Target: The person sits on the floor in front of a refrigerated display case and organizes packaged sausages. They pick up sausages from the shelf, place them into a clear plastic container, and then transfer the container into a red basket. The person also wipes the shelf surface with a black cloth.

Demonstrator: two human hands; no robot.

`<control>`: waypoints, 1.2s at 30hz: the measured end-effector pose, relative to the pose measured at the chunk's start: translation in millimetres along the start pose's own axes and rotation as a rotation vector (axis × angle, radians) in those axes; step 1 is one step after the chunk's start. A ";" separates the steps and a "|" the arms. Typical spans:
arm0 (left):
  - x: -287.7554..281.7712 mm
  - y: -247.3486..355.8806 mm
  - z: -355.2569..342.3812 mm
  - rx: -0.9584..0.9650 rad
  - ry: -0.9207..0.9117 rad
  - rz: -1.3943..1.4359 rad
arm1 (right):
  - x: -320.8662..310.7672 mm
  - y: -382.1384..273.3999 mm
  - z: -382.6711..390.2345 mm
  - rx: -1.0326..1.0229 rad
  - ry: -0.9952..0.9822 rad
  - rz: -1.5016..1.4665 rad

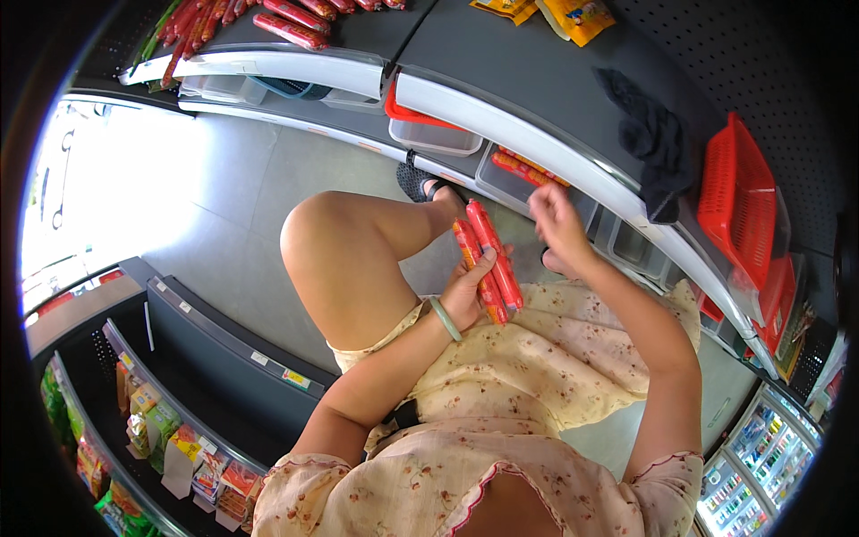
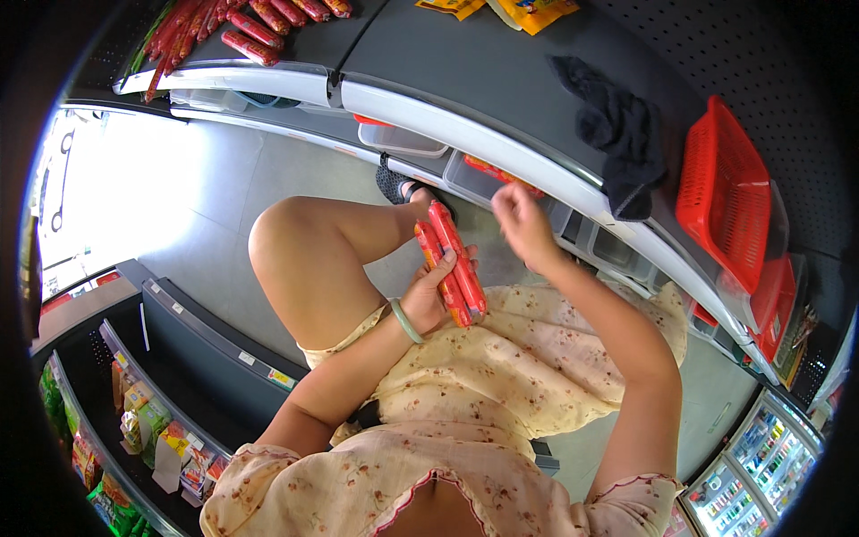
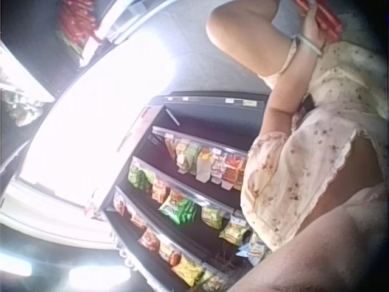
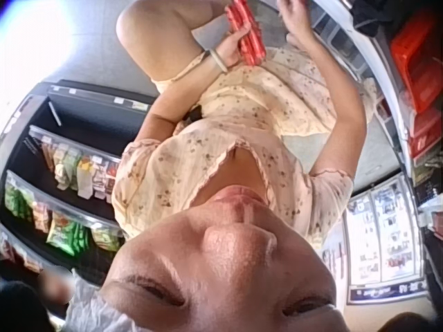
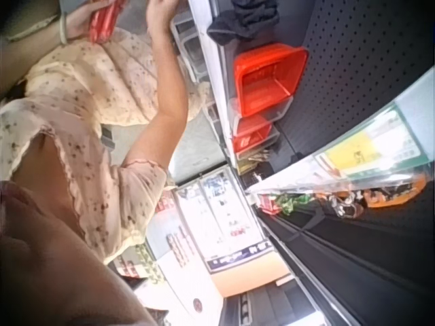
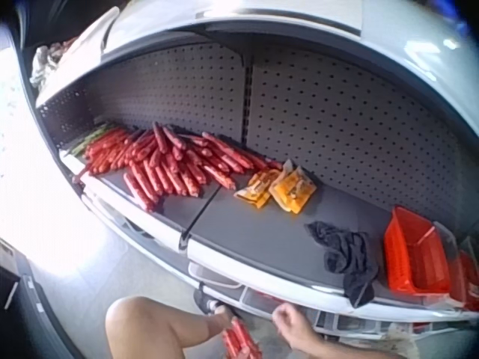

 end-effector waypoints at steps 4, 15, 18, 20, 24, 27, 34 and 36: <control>-10.3 -6.2 -6.2 0.010 -0.029 0.028 | 24.4 -9.4 58.2 0.313 -0.326 -0.196; -16.2 -7.1 -12.3 0.110 0.155 -0.115 | 8.9 -23.4 38.7 -0.378 0.068 0.429; -16.7 -8.9 -11.6 0.058 0.153 -0.126 | -18.3 -16.5 11.9 -0.371 0.261 0.649; -14.8 -10.4 -11.0 0.029 0.149 -0.142 | -28.5 6.3 -11.4 -0.372 0.249 0.781; -13.5 -13.1 -10.1 0.010 0.130 -0.166 | -22.0 24.1 -44.2 -0.248 0.033 0.861; -12.5 -11.9 -8.5 -0.002 0.132 -0.162 | -12.0 25.4 -58.3 -0.320 -0.010 0.932; -13.0 -10.7 -8.7 0.006 0.127 -0.139 | -8.0 23.9 -68.3 -0.418 -0.013 0.961; -11.6 -10.0 -8.3 0.001 0.151 -0.145 | -8.6 16.0 -67.3 -0.429 -0.024 0.951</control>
Point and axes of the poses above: each hand's wrist, its own z-axis away from the middle knuckle, its own x-axis out of the palm, y = z × x, the point moved 3 cm from there along -z, towards the middle knuckle, and after that the axes turned 7 degrees about y, right-handed, at the moved point
